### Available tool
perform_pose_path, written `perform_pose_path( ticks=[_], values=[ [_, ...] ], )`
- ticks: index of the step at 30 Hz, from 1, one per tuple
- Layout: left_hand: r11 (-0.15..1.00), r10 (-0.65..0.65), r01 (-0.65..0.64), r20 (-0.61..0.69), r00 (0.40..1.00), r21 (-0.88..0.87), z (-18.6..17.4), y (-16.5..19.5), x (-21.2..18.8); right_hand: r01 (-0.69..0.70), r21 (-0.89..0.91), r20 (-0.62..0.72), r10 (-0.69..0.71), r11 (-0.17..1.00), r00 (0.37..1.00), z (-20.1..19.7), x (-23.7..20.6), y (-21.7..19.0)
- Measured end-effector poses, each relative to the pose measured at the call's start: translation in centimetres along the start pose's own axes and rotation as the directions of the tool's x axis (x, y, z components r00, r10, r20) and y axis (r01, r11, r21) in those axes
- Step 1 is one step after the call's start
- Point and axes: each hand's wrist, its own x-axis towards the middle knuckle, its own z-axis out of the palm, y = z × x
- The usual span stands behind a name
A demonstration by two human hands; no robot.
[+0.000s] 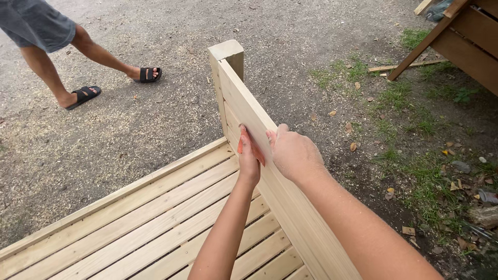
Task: The person sands the edge and side of a wooden bed frame using a sanding block. They move along the length of the frame, smoothing the surface with consistent strokes.
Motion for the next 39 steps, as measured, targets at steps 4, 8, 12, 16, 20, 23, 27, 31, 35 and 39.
perform_pose_path(
  ticks=[4,8,12,16,20,23,27,31,35,39],
  values=[
    [0.999,0.002,-0.004,-0.04,0.999,-0.045,-1.4,-0.7,3.9,-0.015,-0.013,0.018,0.015,1.0,1.0,0.5,0.2,0.2],
    [0.999,0.044,-0.039,-0.165,0.985,0.031,-2.5,-0.2,12.2,0.006,-0.038,0.005,-0.006,0.999,1.0,0.8,0.7,0.5],
    [0.992,0.09,-0.071,-0.192,0.977,0.103,-1.3,1.0,10.3,0.02,-0.019,-0.01,-0.02,1.0,1.0,0.5,0.5,0.3],
    [0.963,0.086,-0.062,-0.08,0.993,0.261,1.5,0.0,-0.1,0.026,-0.015,-0.028,-0.026,1.0,0.999,0.0,-0.1,0.1],
    [0.9,0.063,-0.052,-0.013,0.998,0.434,1.5,-1.6,-2.4,0.018,-0.001,-0.029,-0.018,1.0,0.999,0.3,-0.1,0.4],
    [0.97,0.017,0.015,-0.127,0.992,0.243,-0.4,-1.7,4.0,0.018,-0.032,-0.023,-0.019,0.999,1.0,0.8,0.3,0.6],
    [0.992,-0.128,0.121,-0.185,0.974,-0.046,-2.1,0.1,12.1,0.001,-0.044,-0.015,-0.002,0.999,1.0,1.0,1.0,0.3],
    [0.994,-0.092,0.103,-0.201,0.975,0.045,-0.2,0.8,7.3,0.004,-0.04,-0.02,-0.005,0.999,1.0,0.5,1.1,-0.4],
    [0.86,0.083,-0.085,0.025,0.996,0.504,1.5,-0.6,-2.4,0.025,-0.028,-0.018,-0.025,0.999,1.0,0.1,0.8,-0.5],
    [0.896,0.111,-0.095,-0.014,0.994,0.433,-0.1,-1.2,1.2,0.001,-0.017,0.002,-0.001,1.0,1.0,0.8,1.2,-0.1]
  ],
)
